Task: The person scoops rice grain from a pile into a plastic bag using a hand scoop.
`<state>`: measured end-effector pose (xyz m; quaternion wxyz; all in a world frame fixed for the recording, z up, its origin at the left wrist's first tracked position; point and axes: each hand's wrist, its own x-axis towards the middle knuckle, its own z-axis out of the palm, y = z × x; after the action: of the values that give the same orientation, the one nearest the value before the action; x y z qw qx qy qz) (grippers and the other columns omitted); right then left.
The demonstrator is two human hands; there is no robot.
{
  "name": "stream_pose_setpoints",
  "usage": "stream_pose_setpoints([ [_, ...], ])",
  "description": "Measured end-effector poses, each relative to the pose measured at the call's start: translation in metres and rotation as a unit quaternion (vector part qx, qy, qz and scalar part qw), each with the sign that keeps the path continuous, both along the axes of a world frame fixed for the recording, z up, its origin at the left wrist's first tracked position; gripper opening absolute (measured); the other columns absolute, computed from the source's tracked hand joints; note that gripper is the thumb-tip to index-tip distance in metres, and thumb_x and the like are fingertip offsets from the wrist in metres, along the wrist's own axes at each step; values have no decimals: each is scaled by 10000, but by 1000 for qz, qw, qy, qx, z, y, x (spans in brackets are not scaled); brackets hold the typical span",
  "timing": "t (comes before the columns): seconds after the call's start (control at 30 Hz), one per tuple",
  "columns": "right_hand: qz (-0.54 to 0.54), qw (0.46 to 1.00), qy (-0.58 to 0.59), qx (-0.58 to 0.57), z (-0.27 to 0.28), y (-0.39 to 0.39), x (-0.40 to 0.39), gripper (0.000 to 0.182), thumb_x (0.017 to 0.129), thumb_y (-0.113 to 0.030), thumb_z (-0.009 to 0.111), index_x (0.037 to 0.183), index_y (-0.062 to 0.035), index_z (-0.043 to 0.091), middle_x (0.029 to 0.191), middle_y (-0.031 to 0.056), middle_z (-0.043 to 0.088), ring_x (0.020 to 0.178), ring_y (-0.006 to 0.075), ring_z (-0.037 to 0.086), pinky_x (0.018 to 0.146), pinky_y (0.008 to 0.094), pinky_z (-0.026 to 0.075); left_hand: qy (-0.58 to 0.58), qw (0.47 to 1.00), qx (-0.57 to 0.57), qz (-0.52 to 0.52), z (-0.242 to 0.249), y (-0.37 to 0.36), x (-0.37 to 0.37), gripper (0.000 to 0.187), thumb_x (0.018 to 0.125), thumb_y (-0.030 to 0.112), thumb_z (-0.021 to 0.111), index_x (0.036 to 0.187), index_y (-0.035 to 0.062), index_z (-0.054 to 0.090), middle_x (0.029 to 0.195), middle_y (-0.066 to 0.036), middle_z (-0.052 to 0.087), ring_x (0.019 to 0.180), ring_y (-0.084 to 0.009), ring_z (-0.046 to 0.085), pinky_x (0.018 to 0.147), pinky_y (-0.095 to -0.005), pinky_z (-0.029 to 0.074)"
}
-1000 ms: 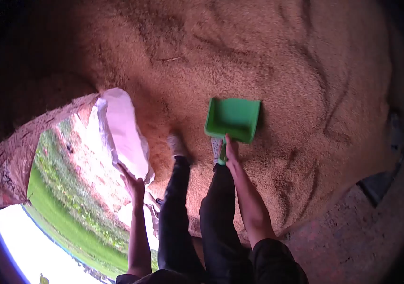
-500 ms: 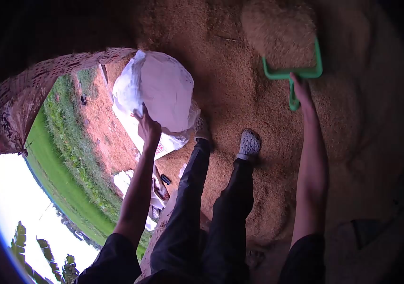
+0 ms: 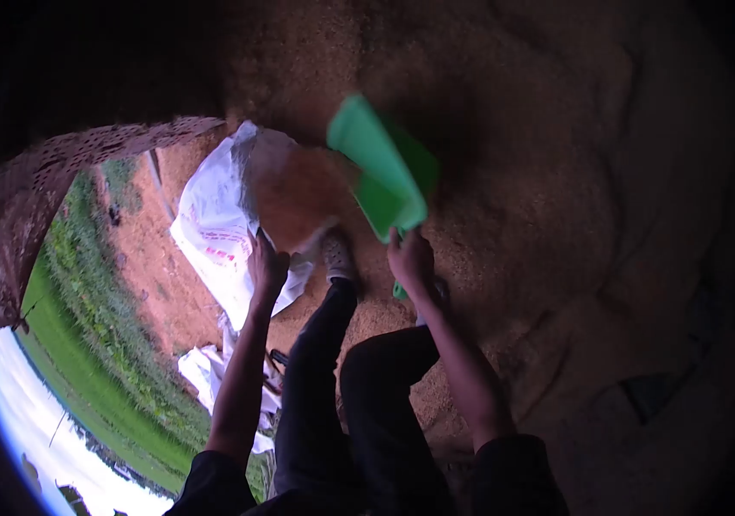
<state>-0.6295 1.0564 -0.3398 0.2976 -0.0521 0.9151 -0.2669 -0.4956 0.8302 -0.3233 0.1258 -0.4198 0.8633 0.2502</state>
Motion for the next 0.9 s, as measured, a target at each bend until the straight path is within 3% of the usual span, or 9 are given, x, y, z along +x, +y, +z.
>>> stream_pose_setpoints([
  [0.1,-235,940,-213,-130,-19,95,22,310,885,-346,501,945,-42,517,652,71,562,490,191,537,454,317,440,3,998,-4,-58,-21,-7,9,837,605,-21,542,1347,2,154,1354,-295,255,841,-467,538,651,-506,456],
  [0.17,-379,823,-410,-107,-7,152,38,307,891,-392,478,872,-93,546,601,17,523,424,125,484,398,264,402,8,998,6,-64,-21,-11,2,856,598,-22,560,1350,2,153,1360,-293,243,830,-461,544,642,-496,465],
  [0.23,-338,786,-510,-88,-1,178,40,337,891,-412,465,807,-99,555,577,16,517,424,128,489,388,260,400,-7,997,4,-80,-15,-14,-5,898,586,-23,600,1356,-10,139,1370,-297,210,798,-440,564,623,-463,490],
  [0.47,-350,799,-457,-175,-133,112,-5,331,850,-436,543,754,-120,514,557,-3,513,396,113,486,355,247,401,-33,995,-26,-87,-22,-13,-9,944,605,79,702,1351,-12,131,1322,-290,282,886,-418,567,654,-444,503],
  [0.57,-328,793,-434,-273,-144,74,-56,341,843,-430,553,751,-105,508,554,10,512,391,124,489,338,272,407,-19,996,-43,-80,-20,-4,-5,906,625,68,677,1344,-28,134,1253,-299,331,831,-417,566,637,-449,501],
  [0.6,-258,833,-387,-299,-146,55,-85,343,843,-426,557,743,-101,508,549,8,507,394,121,484,343,256,405,-17,996,-54,-70,-19,-1,-5,906,625,68,677,1344,-28,134,1253,-299,331,831,-417,566,637,-449,501],
  [0.67,-222,795,-459,-329,-170,16,-158,309,865,-417,534,776,-126,483,588,14,502,438,96,478,372,223,410,-8,997,-62,-48,-14,6,-3,901,627,66,672,1345,-27,136,1237,-302,342,833,-417,566,640,-449,502],
  [0.77,-148,816,-426,-362,-168,-49,-223,276,871,-364,534,792,-105,480,593,24,502,439,120,483,382,253,425,19,996,-92,-12,-19,10,7,890,632,65,665,1349,-13,146,1243,-283,348,842,-418,564,648,-444,503],
  [0.9,-82,875,-261,-400,-154,-84,-234,229,860,-296,563,796,-92,482,588,41,520,428,136,494,380,277,433,47,994,-89,40,-14,11,14,878,629,92,684,1352,6,193,1288,-236,335,936,-415,539,741,-443,491],
])
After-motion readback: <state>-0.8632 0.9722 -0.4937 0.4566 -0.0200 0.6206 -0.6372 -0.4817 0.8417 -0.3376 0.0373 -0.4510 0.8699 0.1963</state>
